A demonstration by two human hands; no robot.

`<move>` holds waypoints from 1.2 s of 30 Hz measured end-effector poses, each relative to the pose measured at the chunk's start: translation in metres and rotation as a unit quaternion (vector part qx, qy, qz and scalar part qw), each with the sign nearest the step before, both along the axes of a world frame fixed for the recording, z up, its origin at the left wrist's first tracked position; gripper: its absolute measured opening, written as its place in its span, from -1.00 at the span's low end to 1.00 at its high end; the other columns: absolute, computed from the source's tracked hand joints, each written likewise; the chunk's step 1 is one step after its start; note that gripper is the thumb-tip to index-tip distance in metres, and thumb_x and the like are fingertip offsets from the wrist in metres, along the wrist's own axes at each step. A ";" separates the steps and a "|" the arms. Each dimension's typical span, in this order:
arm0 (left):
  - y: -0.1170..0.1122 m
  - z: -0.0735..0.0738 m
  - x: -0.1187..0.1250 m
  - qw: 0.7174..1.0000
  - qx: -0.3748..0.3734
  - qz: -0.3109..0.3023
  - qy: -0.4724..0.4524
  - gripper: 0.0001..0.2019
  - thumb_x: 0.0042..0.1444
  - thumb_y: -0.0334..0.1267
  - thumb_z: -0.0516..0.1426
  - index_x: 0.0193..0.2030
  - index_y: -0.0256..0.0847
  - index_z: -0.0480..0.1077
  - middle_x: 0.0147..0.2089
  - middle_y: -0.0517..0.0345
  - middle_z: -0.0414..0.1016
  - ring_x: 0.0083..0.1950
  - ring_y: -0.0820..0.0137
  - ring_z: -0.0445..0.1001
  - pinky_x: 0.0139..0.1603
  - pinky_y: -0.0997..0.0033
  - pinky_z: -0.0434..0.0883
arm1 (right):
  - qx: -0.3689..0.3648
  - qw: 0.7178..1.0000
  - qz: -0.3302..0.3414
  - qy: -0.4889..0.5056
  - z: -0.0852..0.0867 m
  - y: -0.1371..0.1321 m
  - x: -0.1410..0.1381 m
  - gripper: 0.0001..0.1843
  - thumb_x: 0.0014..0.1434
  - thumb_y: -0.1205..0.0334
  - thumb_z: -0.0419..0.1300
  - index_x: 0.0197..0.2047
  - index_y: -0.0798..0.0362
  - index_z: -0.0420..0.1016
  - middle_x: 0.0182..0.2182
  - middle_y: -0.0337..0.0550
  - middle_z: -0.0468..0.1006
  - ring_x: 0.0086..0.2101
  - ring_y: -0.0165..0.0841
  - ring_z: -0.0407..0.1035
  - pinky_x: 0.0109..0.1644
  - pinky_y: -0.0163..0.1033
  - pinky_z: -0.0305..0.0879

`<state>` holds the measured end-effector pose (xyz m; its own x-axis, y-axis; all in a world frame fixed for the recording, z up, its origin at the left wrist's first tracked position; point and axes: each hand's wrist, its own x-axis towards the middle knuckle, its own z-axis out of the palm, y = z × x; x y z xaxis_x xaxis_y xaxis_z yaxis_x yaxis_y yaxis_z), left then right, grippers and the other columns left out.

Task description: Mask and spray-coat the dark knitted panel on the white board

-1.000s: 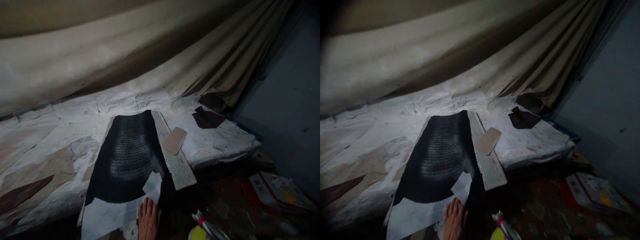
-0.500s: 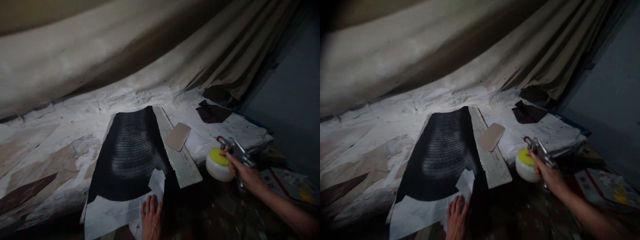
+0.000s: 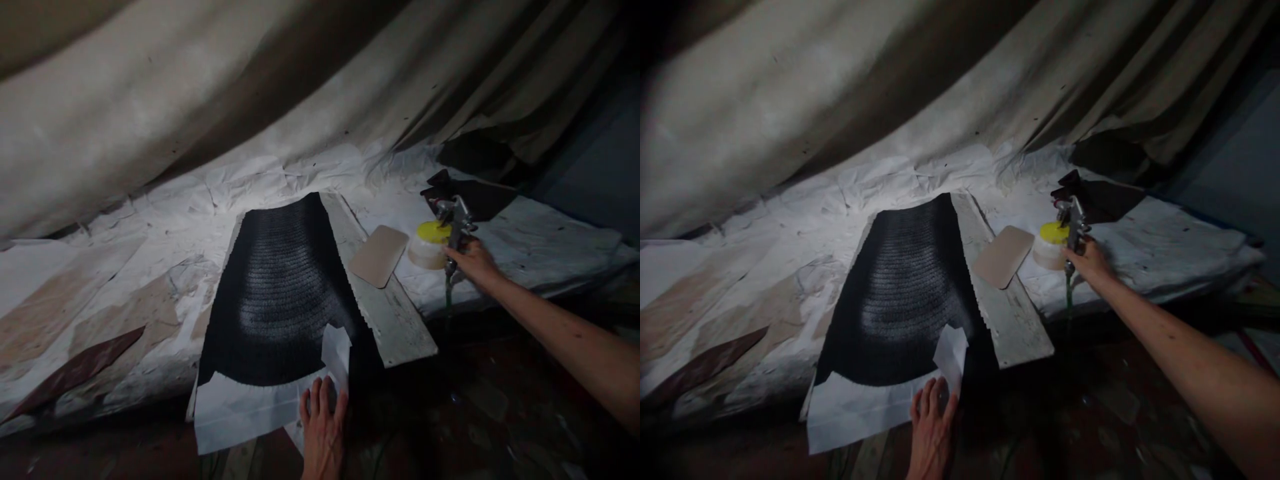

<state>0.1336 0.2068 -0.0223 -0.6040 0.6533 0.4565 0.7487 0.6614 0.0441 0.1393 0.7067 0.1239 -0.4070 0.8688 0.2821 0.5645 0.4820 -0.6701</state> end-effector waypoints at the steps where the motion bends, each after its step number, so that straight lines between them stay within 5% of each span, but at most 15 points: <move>1: 0.000 0.002 0.000 1.000 -0.003 0.003 -0.003 -0.65 0.11 -0.07 0.23 0.07 0.14 0.43 0.19 0.06 0.37 0.26 0.15 0.21 0.23 0.00 0.13 | 0.000 1.000 -0.015 -0.002 0.000 -0.011 0.005 -0.56 0.17 0.19 0.33 0.04 0.23 0.40 -0.25 0.04 0.49 -0.34 -0.29 0.33 -0.26 -0.21 0.16; 3: 0.002 0.008 0.001 1.000 -0.006 0.007 -0.007 -0.64 0.13 -0.05 0.21 0.10 0.17 0.41 0.18 0.07 0.38 0.25 0.16 0.22 0.23 0.00 0.13 | 0.019 0.999 -0.040 0.011 0.000 -0.047 0.016 -0.55 0.20 0.19 0.27 0.09 0.20 0.33 -0.19 0.06 0.45 -0.30 -0.29 0.31 -0.21 -0.18 0.15; 5: 0.003 0.014 0.001 1.000 -0.018 0.012 -0.015 -0.61 0.14 -0.04 0.19 0.14 0.19 0.38 0.17 0.07 0.38 0.23 0.14 0.23 0.21 -0.01 0.15 | 0.008 0.999 0.013 0.037 0.001 -0.104 0.024 -0.59 0.14 0.14 0.25 0.01 0.12 0.32 -0.30 -0.13 0.42 -0.34 -0.31 0.33 -0.20 -0.22 0.21; 8: 0.003 0.020 0.000 0.999 -0.042 0.018 -0.023 -0.60 0.16 -0.04 0.17 0.16 0.22 0.36 0.15 0.07 0.39 0.21 0.13 0.23 0.17 -0.03 0.19 | -0.147 0.958 0.245 -0.011 0.004 -0.209 0.019 -0.56 0.15 -0.17 0.08 -0.15 0.04 0.37 -0.37 -0.19 0.44 -0.38 -0.29 0.38 -0.28 -0.21 0.27; 10: 0.002 0.022 0.000 0.998 -0.057 0.014 -0.024 -0.62 0.18 -0.05 0.15 0.16 0.22 0.36 0.15 0.06 0.38 0.21 0.13 0.23 0.16 -0.04 0.22 | -0.174 0.913 0.357 -0.096 0.010 -0.272 0.002 -0.53 0.19 -0.22 0.10 -0.13 0.04 0.36 -0.40 -0.21 0.45 -0.40 -0.28 0.39 -0.29 -0.19 0.27; 14: 0.001 0.025 -0.002 0.996 -0.081 0.004 -0.031 -0.58 0.19 -0.09 0.15 0.20 0.19 0.33 0.13 0.02 0.37 0.20 0.12 0.24 0.13 -0.05 0.27 | -0.074 0.886 0.335 -0.312 0.024 -0.342 -0.044 -0.33 0.14 -0.22 0.28 0.00 0.24 0.39 -0.20 0.13 0.53 -0.15 0.02 0.44 -0.12 -0.05 0.32; 18: -0.002 0.037 -0.003 0.996 -0.074 0.002 -0.059 -0.53 0.20 -0.06 0.13 0.26 0.18 0.26 0.13 0.02 0.39 0.18 0.10 0.27 0.13 -0.07 0.31 | -0.064 0.867 0.323 -0.375 0.024 -0.353 -0.070 -0.76 0.22 0.30 0.21 -0.09 0.28 0.50 -0.17 0.23 0.53 -0.08 0.06 0.42 -0.09 -0.06 0.29; 20: -0.004 0.044 -0.005 0.994 -0.059 -0.011 -0.087 -0.51 0.20 0.01 0.10 0.28 0.15 0.24 0.14 0.03 0.39 0.17 0.09 0.28 0.13 -0.08 0.31 | -0.068 0.868 0.314 -0.379 0.020 -0.349 -0.073 -0.78 0.16 0.48 0.11 -0.17 0.22 0.55 -0.18 0.20 0.54 -0.09 0.05 0.43 -0.15 -0.09 0.26; 28: -0.004 0.069 -0.016 0.984 -0.021 -0.007 -0.175 -0.55 0.28 -0.06 0.03 0.27 -0.07 0.25 0.05 0.09 0.46 0.08 0.18 0.33 0.09 0.03 0.31 | -0.137 0.910 0.240 -0.309 -0.001 -0.319 -0.047 -0.87 0.21 0.44 0.16 -0.31 0.06 0.49 -0.38 -0.18 0.55 -0.27 -0.26 0.45 -0.32 -0.28 0.11; 36: -0.001 0.079 -0.017 0.980 -0.009 0.001 -0.197 -0.64 0.31 -0.10 0.00 0.20 -0.03 0.30 -0.02 0.14 0.48 0.00 0.23 0.34 0.04 0.07 0.26 | -0.201 0.936 0.178 -0.225 -0.022 -0.304 -0.015 -0.86 0.26 0.42 0.17 -0.36 0.08 0.41 -0.51 -0.32 0.43 -0.43 -0.41 0.33 -0.35 -0.35 0.11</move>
